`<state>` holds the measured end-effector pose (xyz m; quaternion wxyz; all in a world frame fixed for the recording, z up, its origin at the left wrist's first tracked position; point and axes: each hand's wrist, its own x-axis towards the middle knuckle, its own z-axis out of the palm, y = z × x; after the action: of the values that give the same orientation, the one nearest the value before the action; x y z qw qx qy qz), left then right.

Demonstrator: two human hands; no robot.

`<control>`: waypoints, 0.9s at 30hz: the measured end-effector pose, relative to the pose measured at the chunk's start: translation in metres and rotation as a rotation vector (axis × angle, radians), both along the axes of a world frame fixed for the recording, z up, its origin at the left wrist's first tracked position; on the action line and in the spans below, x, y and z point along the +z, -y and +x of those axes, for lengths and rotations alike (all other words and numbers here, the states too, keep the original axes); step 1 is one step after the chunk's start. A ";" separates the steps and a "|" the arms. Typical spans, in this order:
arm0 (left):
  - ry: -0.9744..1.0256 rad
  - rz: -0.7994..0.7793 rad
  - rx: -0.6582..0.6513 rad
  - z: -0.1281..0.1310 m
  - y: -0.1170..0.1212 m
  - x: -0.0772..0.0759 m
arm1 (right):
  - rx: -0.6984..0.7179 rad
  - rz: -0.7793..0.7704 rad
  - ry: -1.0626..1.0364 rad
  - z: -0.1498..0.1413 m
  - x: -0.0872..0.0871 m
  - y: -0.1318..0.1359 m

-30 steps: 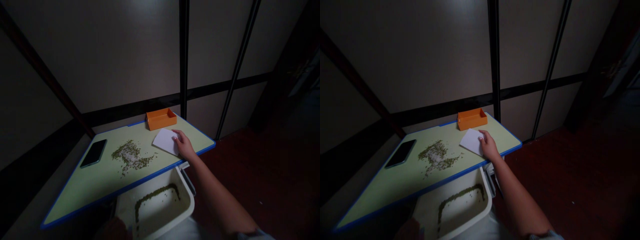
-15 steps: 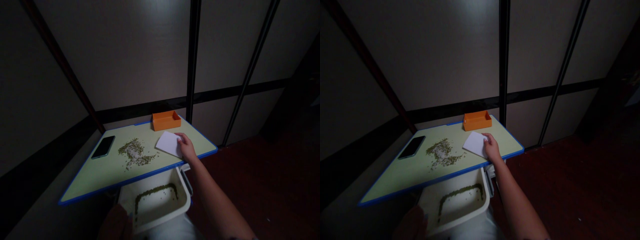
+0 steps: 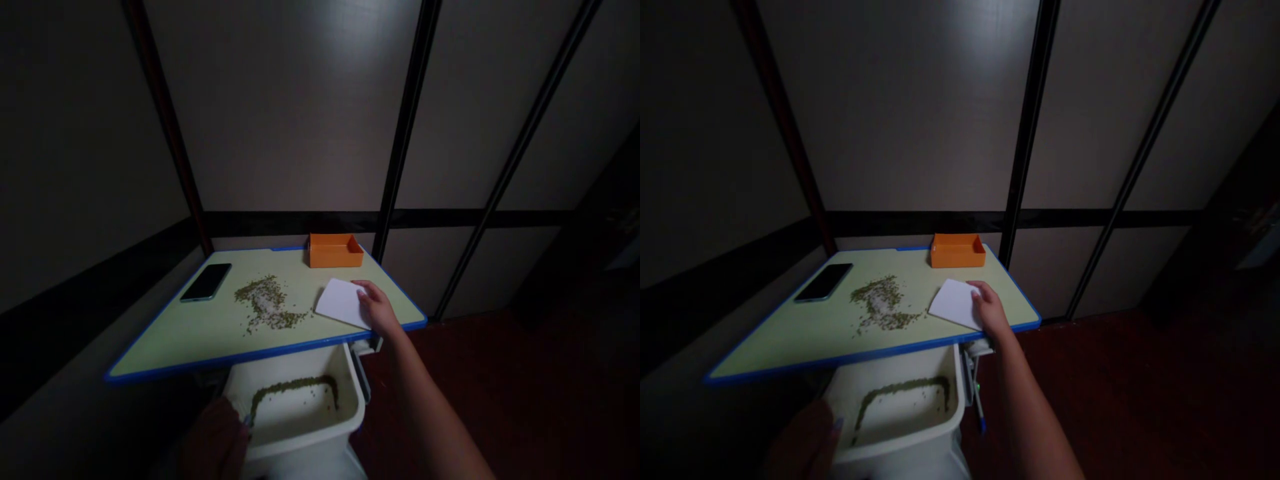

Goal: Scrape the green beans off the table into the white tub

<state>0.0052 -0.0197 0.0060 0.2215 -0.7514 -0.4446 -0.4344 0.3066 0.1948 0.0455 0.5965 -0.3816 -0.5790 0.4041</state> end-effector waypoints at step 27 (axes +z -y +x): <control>0.031 0.017 -0.051 0.019 0.000 0.020 | -0.069 0.092 0.218 -0.027 0.007 -0.009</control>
<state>0.0245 -0.0199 0.0264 0.2101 -0.7537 -0.4250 -0.4551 0.2799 0.2034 0.0524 0.5603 -0.4152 -0.6450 0.3125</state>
